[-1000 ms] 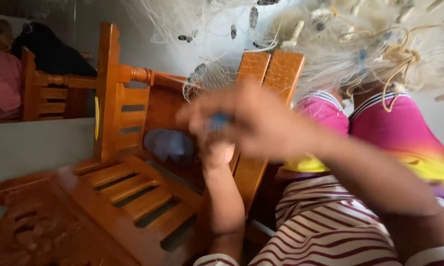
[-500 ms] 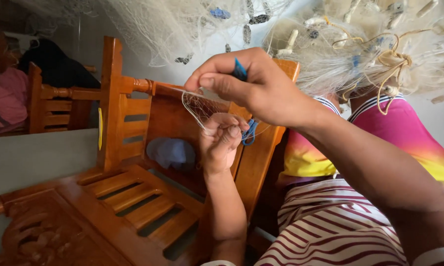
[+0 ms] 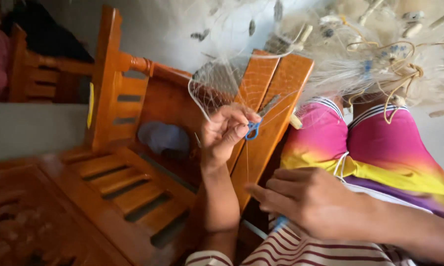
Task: Repairing a fishing net using a netting needle and scissors
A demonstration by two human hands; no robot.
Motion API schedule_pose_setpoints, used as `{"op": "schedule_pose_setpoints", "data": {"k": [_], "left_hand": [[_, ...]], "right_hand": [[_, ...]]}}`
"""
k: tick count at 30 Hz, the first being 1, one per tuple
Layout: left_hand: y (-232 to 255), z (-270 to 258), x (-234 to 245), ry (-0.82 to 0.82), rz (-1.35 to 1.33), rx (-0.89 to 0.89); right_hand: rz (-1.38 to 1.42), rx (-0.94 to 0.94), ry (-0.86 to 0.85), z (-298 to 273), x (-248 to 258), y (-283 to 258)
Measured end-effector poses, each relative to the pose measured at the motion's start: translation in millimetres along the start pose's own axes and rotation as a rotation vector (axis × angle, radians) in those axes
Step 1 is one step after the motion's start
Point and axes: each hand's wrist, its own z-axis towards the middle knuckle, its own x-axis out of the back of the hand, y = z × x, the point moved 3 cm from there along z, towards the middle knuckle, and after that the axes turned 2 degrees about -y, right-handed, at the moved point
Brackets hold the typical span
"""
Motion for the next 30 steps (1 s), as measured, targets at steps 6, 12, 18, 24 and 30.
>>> {"op": "schedule_pose_setpoints", "data": {"k": [6, 12, 18, 24, 30], "left_hand": [[1, -1, 1, -0.005, -0.061, -0.016], [6, -1, -3, -0.001, 0.02, -0.024], [9, 1, -11, 0.034, -0.022, 0.003], [13, 2, -22, 0.134, 0.082, -0.003], [11, 4, -21, 0.063, 0.084, -0.028]], "right_hand": [[-0.326, -0.064, -0.099, -7, -31, 25], [-0.27, -0.075, -0.063, -1, -31, 17], [-0.05, -0.297, 0.068, 15, 36, 31], [-0.472, -0.102, 0.306, 38, 55, 42], [-0.29, -0.516, -0.017, 8, 42, 29]]}}
